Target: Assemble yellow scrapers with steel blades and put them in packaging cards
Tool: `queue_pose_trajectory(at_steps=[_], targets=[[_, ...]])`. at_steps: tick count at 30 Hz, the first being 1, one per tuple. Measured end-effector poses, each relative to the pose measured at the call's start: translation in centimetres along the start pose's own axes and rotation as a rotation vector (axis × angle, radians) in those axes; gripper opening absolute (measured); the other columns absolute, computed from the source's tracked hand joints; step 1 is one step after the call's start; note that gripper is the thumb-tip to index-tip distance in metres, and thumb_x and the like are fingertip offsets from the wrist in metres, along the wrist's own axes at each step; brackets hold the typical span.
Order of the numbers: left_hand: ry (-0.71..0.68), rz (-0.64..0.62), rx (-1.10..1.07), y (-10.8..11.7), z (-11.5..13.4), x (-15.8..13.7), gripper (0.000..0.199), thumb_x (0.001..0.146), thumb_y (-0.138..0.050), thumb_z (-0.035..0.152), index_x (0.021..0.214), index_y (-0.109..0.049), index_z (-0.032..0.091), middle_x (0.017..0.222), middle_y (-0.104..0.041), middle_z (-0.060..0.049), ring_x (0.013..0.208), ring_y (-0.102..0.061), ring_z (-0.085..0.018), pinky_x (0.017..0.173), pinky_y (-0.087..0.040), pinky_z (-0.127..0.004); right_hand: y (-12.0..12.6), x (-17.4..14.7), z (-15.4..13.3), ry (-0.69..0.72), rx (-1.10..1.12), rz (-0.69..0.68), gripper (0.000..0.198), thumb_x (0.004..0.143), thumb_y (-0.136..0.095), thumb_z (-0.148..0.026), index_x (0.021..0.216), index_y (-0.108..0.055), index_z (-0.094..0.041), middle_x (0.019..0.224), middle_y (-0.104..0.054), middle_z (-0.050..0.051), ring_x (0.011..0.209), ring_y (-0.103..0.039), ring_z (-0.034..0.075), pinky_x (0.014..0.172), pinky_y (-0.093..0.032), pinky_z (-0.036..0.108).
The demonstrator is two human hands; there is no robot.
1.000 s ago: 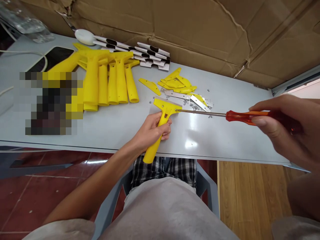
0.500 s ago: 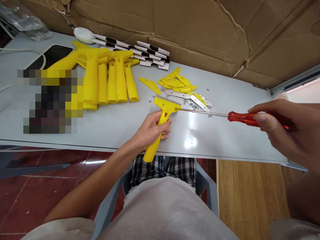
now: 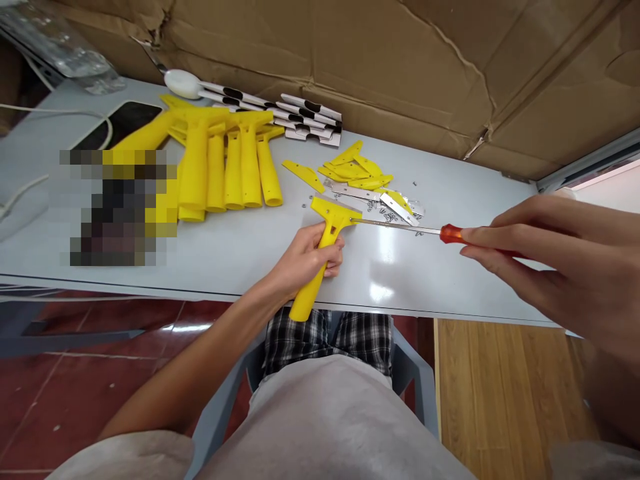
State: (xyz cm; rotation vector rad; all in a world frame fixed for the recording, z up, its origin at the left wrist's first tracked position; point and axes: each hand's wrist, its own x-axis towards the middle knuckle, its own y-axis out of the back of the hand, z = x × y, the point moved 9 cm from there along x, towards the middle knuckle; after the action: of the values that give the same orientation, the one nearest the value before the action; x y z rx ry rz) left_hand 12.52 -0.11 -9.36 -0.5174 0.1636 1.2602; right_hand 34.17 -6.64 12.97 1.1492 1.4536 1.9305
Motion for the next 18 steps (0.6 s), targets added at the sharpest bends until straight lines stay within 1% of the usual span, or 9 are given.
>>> queue_pose_trajectory(at_steps=[3, 4, 6, 8, 9, 11, 12, 14, 18], targets=[[-0.002, -0.014, -0.002, -0.1, 0.1, -0.1, 0.029, 0.066, -0.080, 0.012, 0.075, -0.054, 0.020, 0.071, -0.051, 0.003, 0.054, -0.045, -0.007, 0.049, -0.036, -0.023, 0.4, -0.3, -0.8, 0.126, 0.028, 0.038, 0.012, 0.100, -0.076, -0.022, 0.108, -0.077, -0.031, 0.113, -0.073, -0.007, 0.078, -0.059, 0.000, 0.064, -0.039, 0.023], [0.000, -0.019, 0.001, -0.1, 0.2, -0.1, 0.029, 0.066, -0.080, 0.012, 0.075, -0.054, 0.020, 0.070, -0.051, 0.003, 0.054, -0.045, -0.007, 0.049, -0.036, -0.023, 0.5, -0.3, -0.5, 0.128, 0.039, 0.038, 0.014, 0.101, -0.075, -0.023, 0.111, -0.075, -0.032, 0.117, -0.072, -0.006, 0.082, -0.062, 0.001, 0.067, -0.042, 0.023], [0.002, -0.027, 0.003, -0.2, 0.2, -0.2, 0.029, 0.067, -0.081, 0.014, 0.075, -0.054, 0.021, 0.069, -0.050, 0.004, 0.054, -0.044, -0.007, 0.049, -0.036, -0.023, 0.5, -0.2, 0.4, 0.098, 0.031, 0.011, 0.019, 0.104, -0.072, -0.035, 0.122, -0.071, -0.029, 0.122, -0.071, -0.001, 0.089, -0.067, 0.006, 0.071, -0.048, 0.025], [0.003, -0.032, 0.001, -0.2, 0.2, -0.2, 0.029, 0.068, -0.082, 0.015, 0.075, -0.054, 0.021, 0.068, -0.049, 0.004, 0.054, -0.044, -0.008, 0.048, -0.036, -0.023, 0.1, 0.0, 1.5, 0.057, -0.012, -0.034, 0.031, 0.107, -0.064, -0.047, 0.125, -0.066, -0.021, 0.107, -0.071, 0.003, 0.081, -0.066, 0.007, 0.066, -0.048, 0.026], [0.002, -0.032, 0.001, -0.1, 0.2, -0.2, 0.028, 0.068, -0.081, 0.015, 0.076, -0.055, 0.021, 0.068, -0.049, 0.004, 0.054, -0.044, -0.008, 0.048, -0.036, -0.023, -0.1, 0.2, 2.0, 0.046, -0.035, -0.050, 0.030, 0.108, -0.060, -0.046, 0.120, -0.064, -0.019, 0.097, -0.070, 0.002, 0.072, -0.063, 0.006, 0.061, -0.045, 0.026], [0.006, -0.032, 0.005, -0.1, 0.1, -0.2, 0.027, 0.069, -0.081, 0.015, 0.076, -0.055, 0.021, 0.068, -0.049, 0.004, 0.054, -0.044, -0.008, 0.049, -0.036, -0.023, -0.2, 0.4, 2.3, 0.057, -0.066, -0.036, 0.020, 0.108, -0.060, -0.038, 0.106, -0.063, -0.018, 0.081, -0.067, -0.002, 0.061, -0.054, 0.004, 0.054, -0.036, 0.026], [0.010, -0.030, 0.008, -0.1, 0.1, -0.2, 0.026, 0.069, -0.080, 0.015, 0.077, -0.055, 0.020, 0.068, -0.049, 0.004, 0.054, -0.044, -0.007, 0.049, -0.036, -0.022, 0.0, 0.5, 2.2, 0.066, -0.066, -0.008, 0.017, 0.107, -0.064, -0.034, 0.100, -0.064, -0.019, 0.080, -0.068, -0.004, 0.061, -0.054, 0.003, 0.054, -0.035, 0.025], [0.016, -0.027, 0.013, -0.2, -0.1, -0.2, 0.026, 0.069, -0.079, 0.013, 0.077, -0.055, 0.020, 0.069, -0.049, 0.005, 0.054, -0.044, -0.007, 0.049, -0.036, -0.022, 0.4, 0.6, 1.8, 0.063, -0.022, 0.031, 0.016, 0.102, -0.076, -0.035, 0.097, -0.070, -0.020, 0.089, -0.074, -0.004, 0.070, -0.062, 0.003, 0.060, -0.042, 0.024], [0.021, -0.004, 0.021, -0.2, -0.2, 0.0, 0.027, 0.065, -0.078, 0.010, 0.078, -0.056, 0.020, 0.072, -0.052, 0.004, 0.055, -0.045, -0.006, 0.049, -0.036, -0.022, 0.7, 1.1, 0.8, 0.034, 0.068, 0.063, 0.022, 0.100, -0.081, -0.046, 0.110, -0.074, -0.028, 0.114, -0.077, -0.002, 0.097, -0.073, 0.010, 0.077, -0.052, 0.029]])
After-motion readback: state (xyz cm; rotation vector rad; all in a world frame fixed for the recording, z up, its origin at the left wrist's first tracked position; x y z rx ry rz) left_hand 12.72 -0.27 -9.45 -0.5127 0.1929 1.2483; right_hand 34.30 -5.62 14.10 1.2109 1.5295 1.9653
